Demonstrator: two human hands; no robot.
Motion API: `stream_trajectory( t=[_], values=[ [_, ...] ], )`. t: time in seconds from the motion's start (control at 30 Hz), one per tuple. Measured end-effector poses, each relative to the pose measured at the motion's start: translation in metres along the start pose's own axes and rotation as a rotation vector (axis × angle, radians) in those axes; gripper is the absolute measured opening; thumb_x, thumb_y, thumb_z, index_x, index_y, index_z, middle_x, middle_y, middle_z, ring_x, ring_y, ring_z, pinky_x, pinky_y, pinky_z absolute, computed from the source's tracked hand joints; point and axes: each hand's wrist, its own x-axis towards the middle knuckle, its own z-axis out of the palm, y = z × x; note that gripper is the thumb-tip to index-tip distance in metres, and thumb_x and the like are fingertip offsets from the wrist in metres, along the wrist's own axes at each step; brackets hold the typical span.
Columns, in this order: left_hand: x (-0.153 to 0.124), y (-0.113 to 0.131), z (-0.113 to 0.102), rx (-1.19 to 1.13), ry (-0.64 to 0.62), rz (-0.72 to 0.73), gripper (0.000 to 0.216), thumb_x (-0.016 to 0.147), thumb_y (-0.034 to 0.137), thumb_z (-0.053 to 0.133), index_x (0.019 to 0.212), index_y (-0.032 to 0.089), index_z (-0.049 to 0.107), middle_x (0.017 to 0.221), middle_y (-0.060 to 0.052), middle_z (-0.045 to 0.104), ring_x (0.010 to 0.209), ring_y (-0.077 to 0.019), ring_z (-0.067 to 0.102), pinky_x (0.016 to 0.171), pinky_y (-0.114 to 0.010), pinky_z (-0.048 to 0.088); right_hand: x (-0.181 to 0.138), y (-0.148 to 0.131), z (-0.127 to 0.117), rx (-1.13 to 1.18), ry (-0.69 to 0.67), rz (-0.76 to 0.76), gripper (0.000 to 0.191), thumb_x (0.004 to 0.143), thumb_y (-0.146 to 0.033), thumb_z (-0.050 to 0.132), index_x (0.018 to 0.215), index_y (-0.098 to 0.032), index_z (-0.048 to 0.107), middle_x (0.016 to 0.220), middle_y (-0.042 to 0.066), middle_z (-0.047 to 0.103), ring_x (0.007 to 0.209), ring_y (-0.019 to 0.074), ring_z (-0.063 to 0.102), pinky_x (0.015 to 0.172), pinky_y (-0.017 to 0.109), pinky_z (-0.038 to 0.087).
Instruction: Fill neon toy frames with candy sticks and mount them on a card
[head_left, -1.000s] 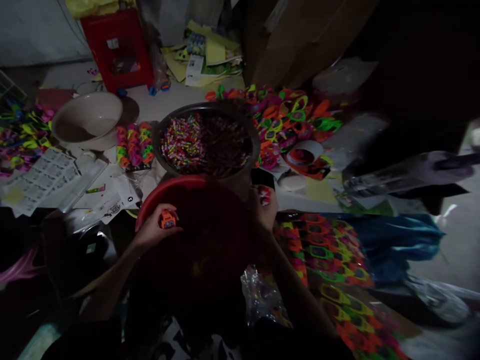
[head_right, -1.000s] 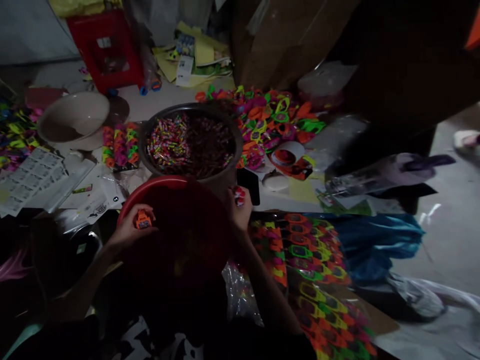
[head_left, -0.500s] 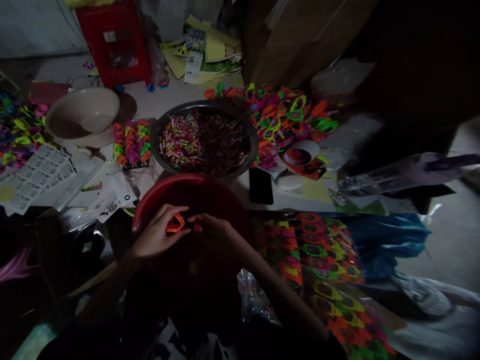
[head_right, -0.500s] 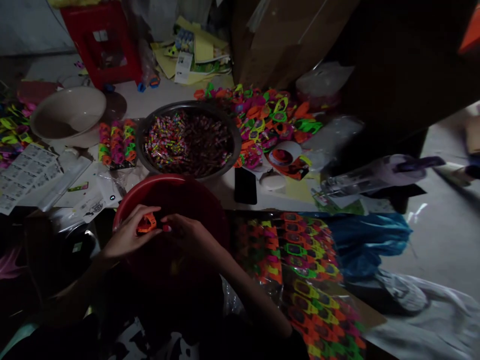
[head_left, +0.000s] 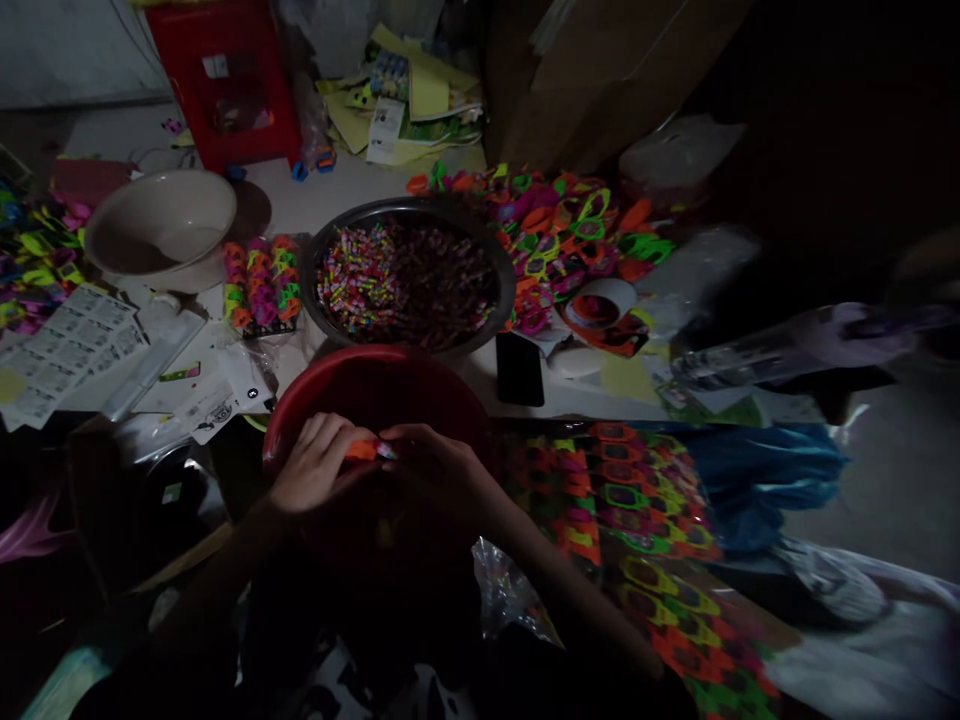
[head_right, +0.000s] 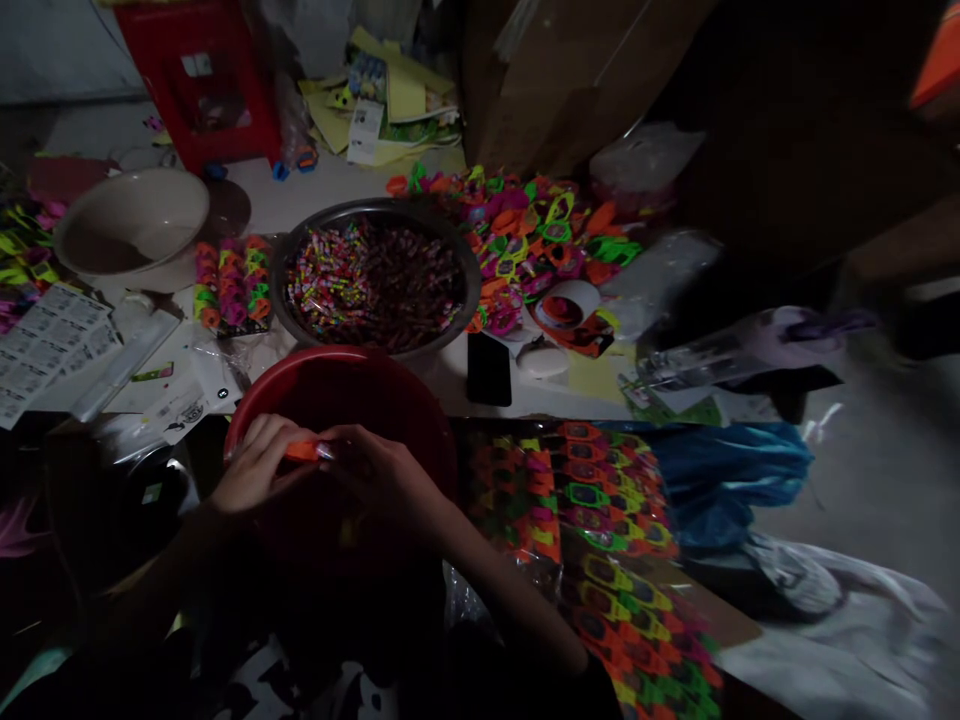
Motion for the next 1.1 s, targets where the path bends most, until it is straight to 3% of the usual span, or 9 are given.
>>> stream_trajectory(
  t=[0.27,0.4,0.57,0.87,1.1],
  values=[
    [0.002,-0.001,0.003,0.032,0.102,0.054,0.02,0.093,0.033,0.05,0.099,0.016,0.057,0.085,-0.004,0.06,0.08,-0.0178,0.051,0.072,-0.028,0.044,-0.001,-0.001,0.002,-0.108,0.068,0.012,0.022,0.088,-0.033,0.061,0.108,-0.023,0.06,0.098,0.004,0.071,0.084,0.0158,0.069,0.071,0.023,0.054],
    [0.002,0.0,-0.001,0.051,0.111,0.068,0.016,0.092,0.03,0.052,0.098,0.016,0.057,0.084,-0.004,0.06,0.079,-0.0179,0.051,0.073,-0.029,0.044,-0.001,-0.003,0.001,-0.165,0.067,-0.078,0.018,0.09,-0.029,0.058,0.105,-0.021,0.06,0.095,0.004,0.072,0.081,0.0143,0.069,0.069,0.021,0.054],
    [0.002,0.005,-0.005,0.084,0.124,0.096,0.011,0.092,0.026,0.053,0.097,0.017,0.057,0.085,-0.003,0.062,0.08,-0.017,0.052,0.074,-0.028,0.044,-0.002,-0.008,0.002,-0.395,0.098,-0.262,0.015,0.096,-0.024,0.048,0.099,-0.017,0.06,0.085,0.005,0.07,0.07,0.0115,0.067,0.06,0.019,0.049],
    [0.001,0.007,-0.003,0.148,0.155,0.136,0.008,0.091,0.023,0.054,0.092,0.016,0.057,0.083,-0.004,0.064,0.077,-0.0171,0.053,0.072,-0.028,0.043,-0.005,-0.01,0.005,-0.537,0.165,-0.303,0.014,0.097,-0.019,0.045,0.094,-0.017,0.058,0.076,0.002,0.068,0.067,0.0114,0.065,0.055,0.02,0.043],
    [0.006,0.006,-0.01,0.232,0.124,0.289,0.017,0.095,0.016,0.044,0.092,0.013,0.061,0.079,-0.004,0.065,0.079,-0.0177,0.055,0.074,-0.029,0.042,-0.004,-0.009,-0.002,-0.526,-0.039,-0.225,0.022,0.098,-0.023,0.04,0.086,-0.016,0.057,0.073,0.003,0.064,0.065,0.0108,0.062,0.057,0.02,0.039]
  ],
)
